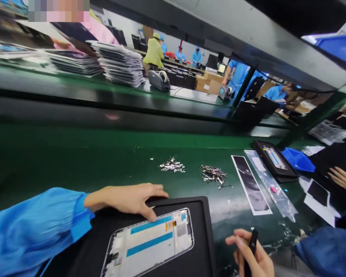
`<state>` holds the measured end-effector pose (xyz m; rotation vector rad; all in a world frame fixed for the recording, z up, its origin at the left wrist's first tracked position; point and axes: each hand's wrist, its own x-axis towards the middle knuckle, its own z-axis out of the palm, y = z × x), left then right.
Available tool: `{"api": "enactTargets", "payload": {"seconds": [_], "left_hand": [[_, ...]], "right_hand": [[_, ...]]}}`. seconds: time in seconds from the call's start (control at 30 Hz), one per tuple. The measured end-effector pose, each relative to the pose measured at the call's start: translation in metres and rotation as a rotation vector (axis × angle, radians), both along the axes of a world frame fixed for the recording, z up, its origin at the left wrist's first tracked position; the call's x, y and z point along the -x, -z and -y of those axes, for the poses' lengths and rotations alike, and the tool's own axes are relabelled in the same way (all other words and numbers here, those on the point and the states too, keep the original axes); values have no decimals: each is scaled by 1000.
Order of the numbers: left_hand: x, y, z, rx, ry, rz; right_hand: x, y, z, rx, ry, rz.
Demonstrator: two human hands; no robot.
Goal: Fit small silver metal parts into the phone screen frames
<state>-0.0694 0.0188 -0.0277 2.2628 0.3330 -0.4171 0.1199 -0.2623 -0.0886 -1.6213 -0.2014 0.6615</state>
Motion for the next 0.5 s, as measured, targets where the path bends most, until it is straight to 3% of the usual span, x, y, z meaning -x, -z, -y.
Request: {"api": "enactTargets", "payload": {"seconds": [0.17,0.27,0.4,0.5], "left_hand": [[34,10,8,-179,-106,-143],[53,15,17,-186,-170,-221],[61,19,22,-172,-232,-166],[55,11,12,-201,-163,-115]], "right_hand": [[-11,4,-1,35,-44,86],[-18,2,-13,74,-64,102],[-23,-1,-37,111,-107,136],[-25,-4,-54,139,-135,190]]}}
